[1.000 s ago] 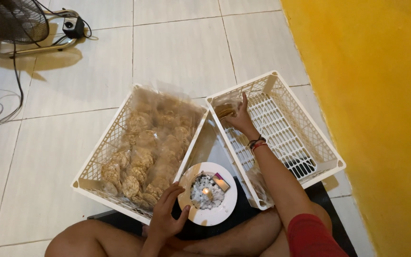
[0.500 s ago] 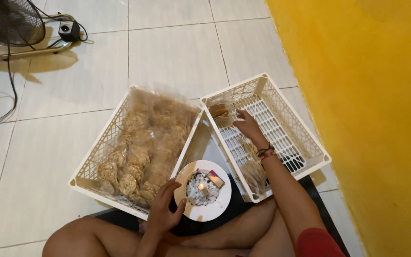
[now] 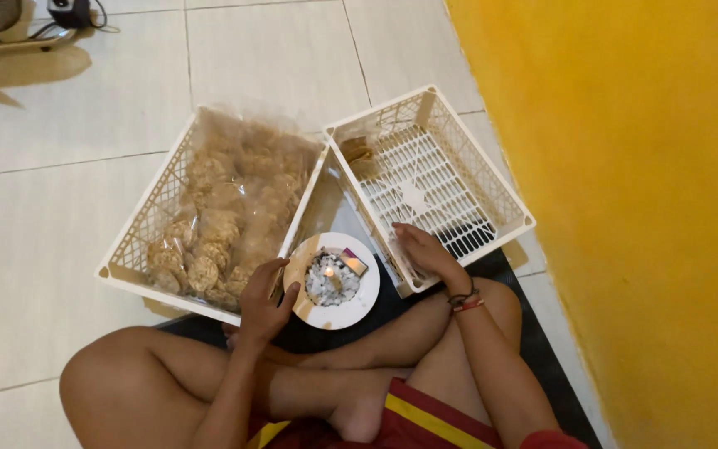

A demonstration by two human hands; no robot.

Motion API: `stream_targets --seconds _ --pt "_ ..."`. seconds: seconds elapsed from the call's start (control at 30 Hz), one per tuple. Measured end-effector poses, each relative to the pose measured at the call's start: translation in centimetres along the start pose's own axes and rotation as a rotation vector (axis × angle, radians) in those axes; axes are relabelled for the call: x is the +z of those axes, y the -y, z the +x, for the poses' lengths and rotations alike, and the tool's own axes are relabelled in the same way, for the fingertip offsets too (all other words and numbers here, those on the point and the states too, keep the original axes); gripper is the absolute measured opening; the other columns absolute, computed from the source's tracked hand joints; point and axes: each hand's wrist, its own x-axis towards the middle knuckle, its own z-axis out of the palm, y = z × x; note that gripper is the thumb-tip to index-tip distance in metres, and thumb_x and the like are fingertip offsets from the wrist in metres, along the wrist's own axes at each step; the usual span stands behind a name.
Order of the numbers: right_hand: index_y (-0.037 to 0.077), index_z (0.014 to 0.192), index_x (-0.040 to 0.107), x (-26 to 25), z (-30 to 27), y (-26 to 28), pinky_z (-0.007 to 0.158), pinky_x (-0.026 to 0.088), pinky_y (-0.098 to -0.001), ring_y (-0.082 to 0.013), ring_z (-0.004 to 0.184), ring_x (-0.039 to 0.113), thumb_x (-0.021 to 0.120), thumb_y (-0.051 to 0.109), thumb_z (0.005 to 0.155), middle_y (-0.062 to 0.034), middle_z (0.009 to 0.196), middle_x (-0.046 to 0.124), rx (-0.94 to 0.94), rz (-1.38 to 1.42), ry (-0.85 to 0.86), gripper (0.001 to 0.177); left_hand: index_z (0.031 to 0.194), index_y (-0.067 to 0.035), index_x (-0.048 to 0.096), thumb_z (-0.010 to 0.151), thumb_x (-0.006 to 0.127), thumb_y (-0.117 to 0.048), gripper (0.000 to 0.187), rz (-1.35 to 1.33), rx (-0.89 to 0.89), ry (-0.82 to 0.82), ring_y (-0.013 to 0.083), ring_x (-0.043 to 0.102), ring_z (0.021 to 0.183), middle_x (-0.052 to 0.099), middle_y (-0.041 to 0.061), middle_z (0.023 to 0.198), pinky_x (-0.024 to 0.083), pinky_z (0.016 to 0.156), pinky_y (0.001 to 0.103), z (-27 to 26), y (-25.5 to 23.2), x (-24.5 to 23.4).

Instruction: Sealing a plastic bag filled with snacks using the heat from a candle flame.

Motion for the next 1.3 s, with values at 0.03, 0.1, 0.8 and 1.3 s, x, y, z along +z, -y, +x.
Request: stream_targets --seconds 0.03,0.1,0.8,1.3 --pt "0.009 0.147 0.057 -0.6 1.0 -1.6 0.113 0.039 -0.0573 -0.048 0.135 0.05 0.043 0.054 0.105 -0.0286 0.141 0.059 -0.013 -0.012 0.01 0.063 0.125 -0.012 0.069 0.091 0.074 -0.035 0.041 0.002 -0.001 -0.02 0.0379 0.067 0.115 0.069 0.013 0.116 0.053 0.098 0.05 0.0 0.4 0.0" --pt "0.013 0.148 0.057 -1.4 2.4 -5.2 0.113 0.04 -0.0541 -0.0406 0.134 0.052 0.04 0.067 0.104 -0.0201 0.138 0.063 -0.073 0.108 -0.197 0.071 0.12 -0.013 0.072 0.09 0.075 -0.03 0.035 0.005 0.032 -0.068 0.0346 0.069 0.113 0.072 0.011 0.113 0.054 0.096 0.046 -0.5 1.1 0.0" --pt "0.014 0.099 0.083 1.4 -5.4 -6.9 0.068 0.056 -0.0337 -0.024 0.075 0.07 0.084 0.027 0.083 -0.0105 0.086 0.077 -0.132 -0.076 -0.57 0.02 0.119 -0.011 0.071 0.088 0.073 -0.02 0.033 0.333 0.193 -0.017 0.0342 0.065 0.108 0.061 0.014 0.111 0.055 0.093 0.043 -7.3 -3.4 0.4" --pt "0.013 0.096 0.083 0.7 -6.2 -6.6 0.083 0.056 -0.0374 -0.025 0.091 0.073 0.085 0.022 0.084 -0.0092 0.089 0.078 -0.146 -0.024 -0.549 0.014 0.134 -0.016 0.032 0.096 0.066 -0.038 0.056 -0.28 -0.826 0.323 0.0455 0.067 0.1 0.064 0.037 0.099 0.052 0.088 0.052 -8.9 5.0 5.6"
